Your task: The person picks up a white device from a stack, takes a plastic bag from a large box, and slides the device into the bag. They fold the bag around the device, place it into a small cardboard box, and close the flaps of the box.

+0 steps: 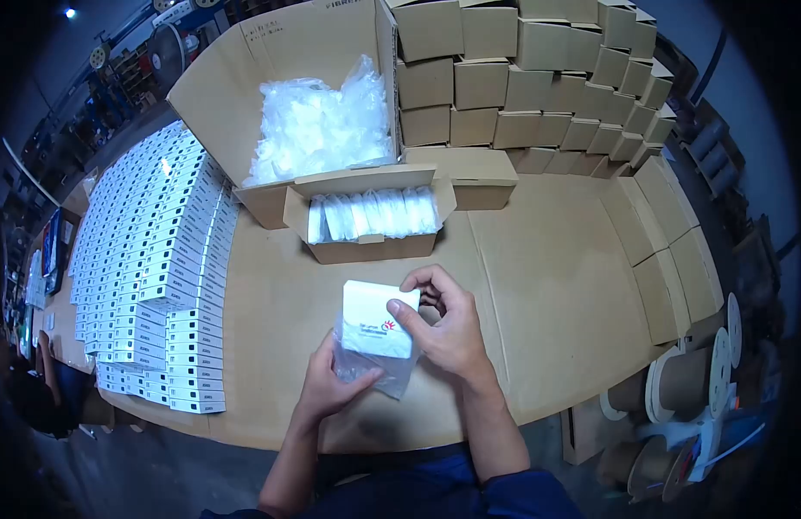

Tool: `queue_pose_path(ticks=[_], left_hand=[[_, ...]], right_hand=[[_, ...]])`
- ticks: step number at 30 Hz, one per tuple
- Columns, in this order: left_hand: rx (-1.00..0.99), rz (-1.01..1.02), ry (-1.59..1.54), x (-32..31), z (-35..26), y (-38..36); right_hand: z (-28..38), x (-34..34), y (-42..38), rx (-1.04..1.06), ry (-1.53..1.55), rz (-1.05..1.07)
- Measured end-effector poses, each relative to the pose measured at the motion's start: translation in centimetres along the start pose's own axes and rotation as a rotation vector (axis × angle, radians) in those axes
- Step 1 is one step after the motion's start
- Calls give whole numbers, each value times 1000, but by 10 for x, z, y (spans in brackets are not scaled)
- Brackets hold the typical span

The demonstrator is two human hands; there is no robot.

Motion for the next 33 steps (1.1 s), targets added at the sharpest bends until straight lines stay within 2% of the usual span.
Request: queue_pose_path(ticks=[4, 8, 12, 16, 25, 28, 31, 33], left_hand=[[7, 3, -391, 0, 27, -6], [-36, -108, -570, 4, 32, -8], [-106, -135, -465, 19, 39, -9], [-78, -94, -294, 27, 40, -9], [-61, -62, -446, 29, 42, -10], [-115, -135, -235, 33, 23, -7], [-219, -77, -109, 36, 9, -4], [-208, -78, -51, 38, 5, -5]], right_hand=[[-25, -4, 0, -141, 9, 114], [-39, -9, -7, -28, 380, 77], [-84, -26, -34, -182, 690, 124], [-98, -36, -38, -125, 787, 86], [-91, -31, -31, -77, 625, 80], [-83, -28, -28, -44, 530, 59], [-72, -27, -22, 0, 488, 90], [-67, -27, -20, 36, 488, 129]])
Point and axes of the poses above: each hand's wrist, its own y-axis towards the middle knuckle, its own x-axis out of the back of the hand, z = x × y, the point moved 7 cm from there along y, towards the middle knuckle, and after that the axes turned 13 degrees about z, right-handed, at the moved point
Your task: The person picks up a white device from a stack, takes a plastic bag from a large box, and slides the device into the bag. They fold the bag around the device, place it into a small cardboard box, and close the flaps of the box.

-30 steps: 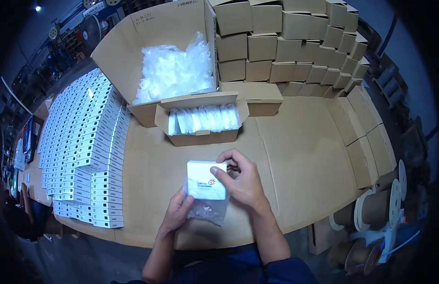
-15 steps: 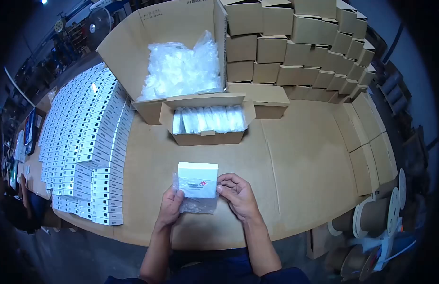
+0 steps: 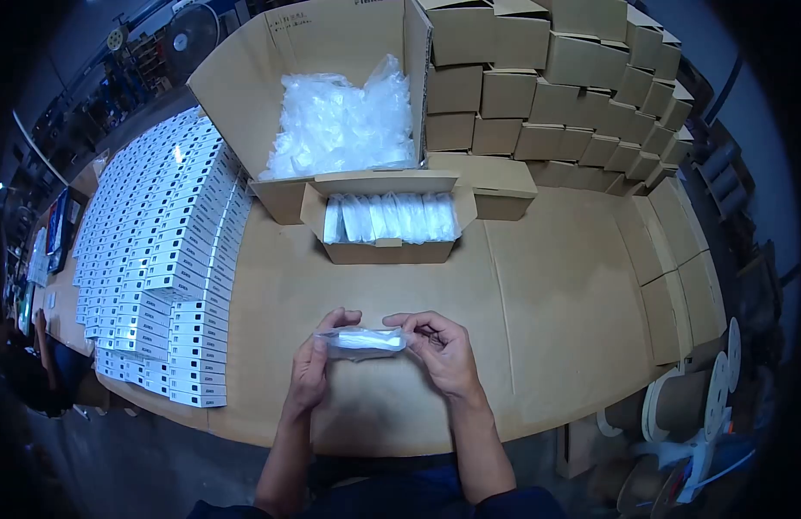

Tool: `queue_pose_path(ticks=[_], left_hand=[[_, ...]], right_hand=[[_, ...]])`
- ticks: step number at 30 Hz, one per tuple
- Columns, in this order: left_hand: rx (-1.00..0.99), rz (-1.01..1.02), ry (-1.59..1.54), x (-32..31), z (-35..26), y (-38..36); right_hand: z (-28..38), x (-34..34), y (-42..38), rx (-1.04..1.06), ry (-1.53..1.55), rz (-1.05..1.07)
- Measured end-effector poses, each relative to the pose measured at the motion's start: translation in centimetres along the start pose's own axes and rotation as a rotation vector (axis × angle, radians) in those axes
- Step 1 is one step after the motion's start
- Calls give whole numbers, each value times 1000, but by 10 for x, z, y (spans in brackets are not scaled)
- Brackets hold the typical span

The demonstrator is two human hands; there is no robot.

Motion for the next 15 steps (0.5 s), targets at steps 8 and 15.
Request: queue_pose_path(ticks=[8, 15], left_hand=[[18, -225, -460, -10, 19, -3], [115, -205, -405, -28, 14, -5]], right_hand=[[-2, -20, 0, 38, -130, 28], [-8, -20, -4, -37, -279, -40]])
Point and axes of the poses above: each hand's wrist, its own y-axis towards the middle knuckle, its own x-axis out of the back of the hand, z = x × y, the point moved 7 cm from there along y, towards the middle knuckle, and after that the axes turned 13 degrees about z, right-handed, at the moved point
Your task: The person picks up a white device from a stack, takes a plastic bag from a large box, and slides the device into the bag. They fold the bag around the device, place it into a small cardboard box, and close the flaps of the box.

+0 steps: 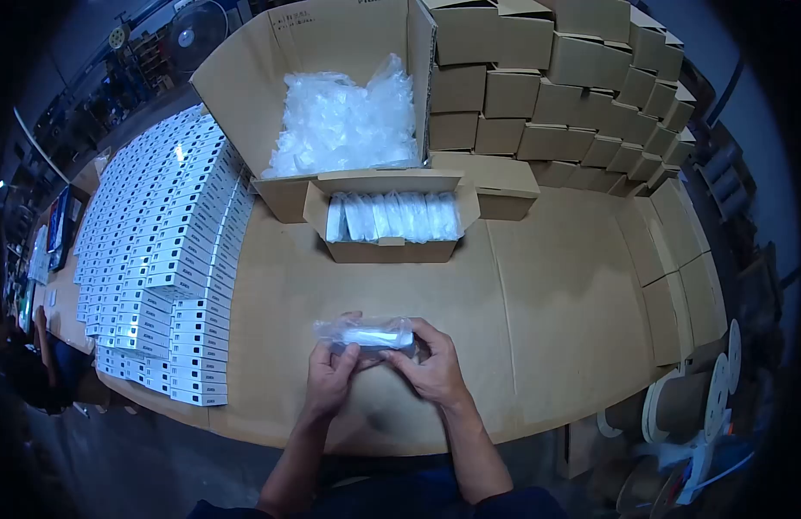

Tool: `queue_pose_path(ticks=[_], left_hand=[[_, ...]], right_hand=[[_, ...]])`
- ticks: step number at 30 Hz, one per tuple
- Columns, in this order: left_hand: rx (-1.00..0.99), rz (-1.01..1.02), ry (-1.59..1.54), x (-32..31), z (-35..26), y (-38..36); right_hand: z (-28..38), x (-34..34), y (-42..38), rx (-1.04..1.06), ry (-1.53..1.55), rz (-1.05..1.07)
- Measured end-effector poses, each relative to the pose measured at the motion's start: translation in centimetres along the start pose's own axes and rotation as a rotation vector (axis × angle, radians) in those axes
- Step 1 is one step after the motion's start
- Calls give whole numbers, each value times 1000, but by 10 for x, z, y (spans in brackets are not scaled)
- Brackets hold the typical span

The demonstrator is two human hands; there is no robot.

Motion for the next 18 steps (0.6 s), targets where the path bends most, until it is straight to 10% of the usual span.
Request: queue_pose_path(ticks=[12, 15, 18], left_hand=[[59, -98, -57, 13, 9, 5], [74, -105, -40, 18, 5, 7], [78, -71, 29, 19, 7, 8]], right_hand=[[12, 10, -2, 21, 205, -235], [30, 10, 0, 353, 101, -64], [36, 1, 1, 207, -243, 175]])
Point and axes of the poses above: each hand's wrist, its own y-axis towards the middle knuckle, its own x-axis out of the back of the hand, z = x × y, the point moved 7 cm from there along y, towards the middle knuckle, and after that the axes turned 13 degrees about z, right-handed, at the moved point
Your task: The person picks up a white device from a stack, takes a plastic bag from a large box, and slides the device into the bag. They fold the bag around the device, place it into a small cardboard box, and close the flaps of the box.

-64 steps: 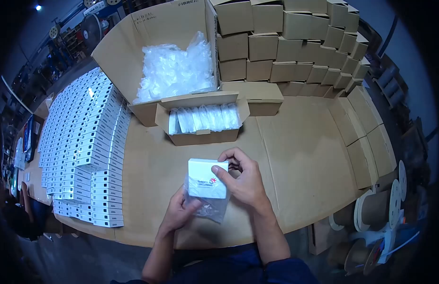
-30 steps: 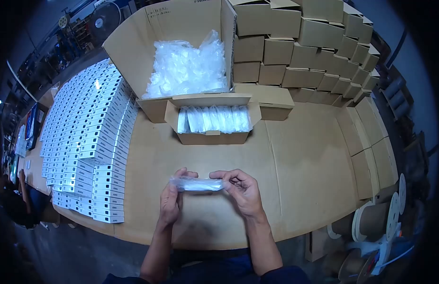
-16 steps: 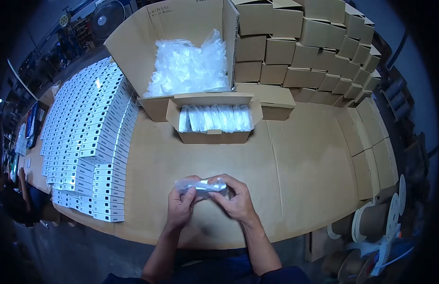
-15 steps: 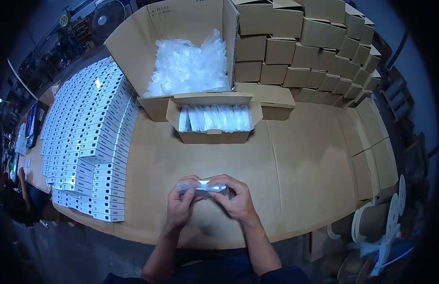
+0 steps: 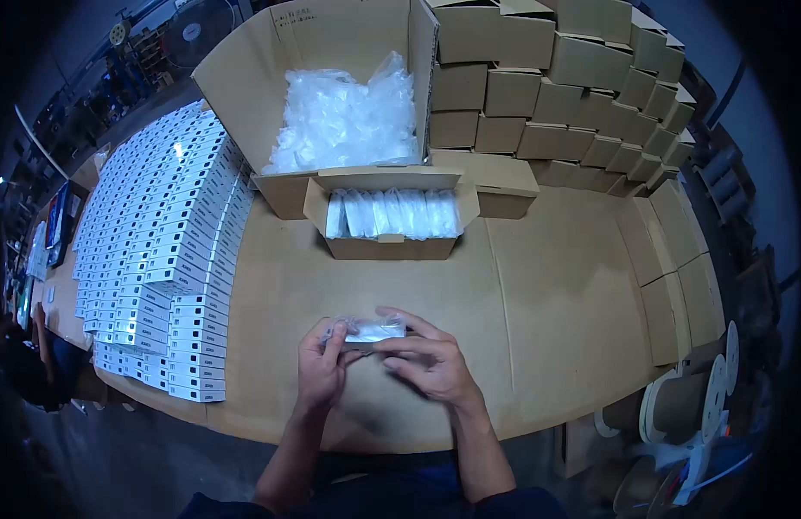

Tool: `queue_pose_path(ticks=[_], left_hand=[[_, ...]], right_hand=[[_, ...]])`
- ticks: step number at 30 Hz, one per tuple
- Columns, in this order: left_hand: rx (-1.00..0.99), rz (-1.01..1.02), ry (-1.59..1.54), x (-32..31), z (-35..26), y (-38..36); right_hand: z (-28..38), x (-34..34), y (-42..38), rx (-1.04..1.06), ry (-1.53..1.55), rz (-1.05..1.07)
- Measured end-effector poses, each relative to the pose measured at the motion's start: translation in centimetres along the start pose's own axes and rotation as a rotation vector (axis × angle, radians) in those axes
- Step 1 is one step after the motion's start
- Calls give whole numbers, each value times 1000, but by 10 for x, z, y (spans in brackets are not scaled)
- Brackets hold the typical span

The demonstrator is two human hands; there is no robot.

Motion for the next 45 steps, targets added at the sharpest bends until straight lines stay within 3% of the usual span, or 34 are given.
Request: queue_pose_path(ticks=[2, 12, 15, 16, 19, 25, 26, 29, 30, 32, 35, 36, 40, 45], left_hand=[[-32, -26, -29, -1, 2, 0], [-7, 17, -287, -3, -19, -4], [-214, 149, 174, -15, -44, -8], [-147, 218, 65, -20, -47, -11], [-87, 299, 259, -6, -33, -5], [-52, 295, 333, 8, -36, -1], [-50, 298, 345, 10, -38, 0], [-31, 326, 351, 15, -46, 4], [-60, 338, 363, 21, -47, 7], [-118, 360, 387, 34, -47, 15], [-159, 92, 326, 46, -76, 26], [-101, 5, 536, 61, -74, 34], [-227, -9, 998, 65, -89, 62], [-266, 49, 1186, 52, -98, 82]], right_hand=[[-5, -4, 1, -111, -170, 69], [-16, 2, 7, -194, -162, 3], [-30, 3, 0, -248, -67, -37], [-27, 3, 2, -208, -89, -8], [-17, 4, 8, -120, -202, 35], [22, 3, 23, -134, -523, -23], [34, -2, 27, -71, -689, 9], [30, -15, 37, -93, -736, 301], [40, -16, 46, 38, -748, 277], [43, -9, 58, 12, -701, 250], [51, 5, 83, 33, -681, 63], [53, 8, 92, 39, -703, -32], [38, 8, 123, 130, -742, -325], [17, -10, 149, 179, -837, -420]])
Point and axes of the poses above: each hand's wrist, its own y-axis towards the middle knuckle, its own x-axis out of the back of the hand, z = x × y, the point moved 7 cm from there along y, towards the middle knuckle, and after that the axes turned 13 degrees about z, right-handed, at the moved point
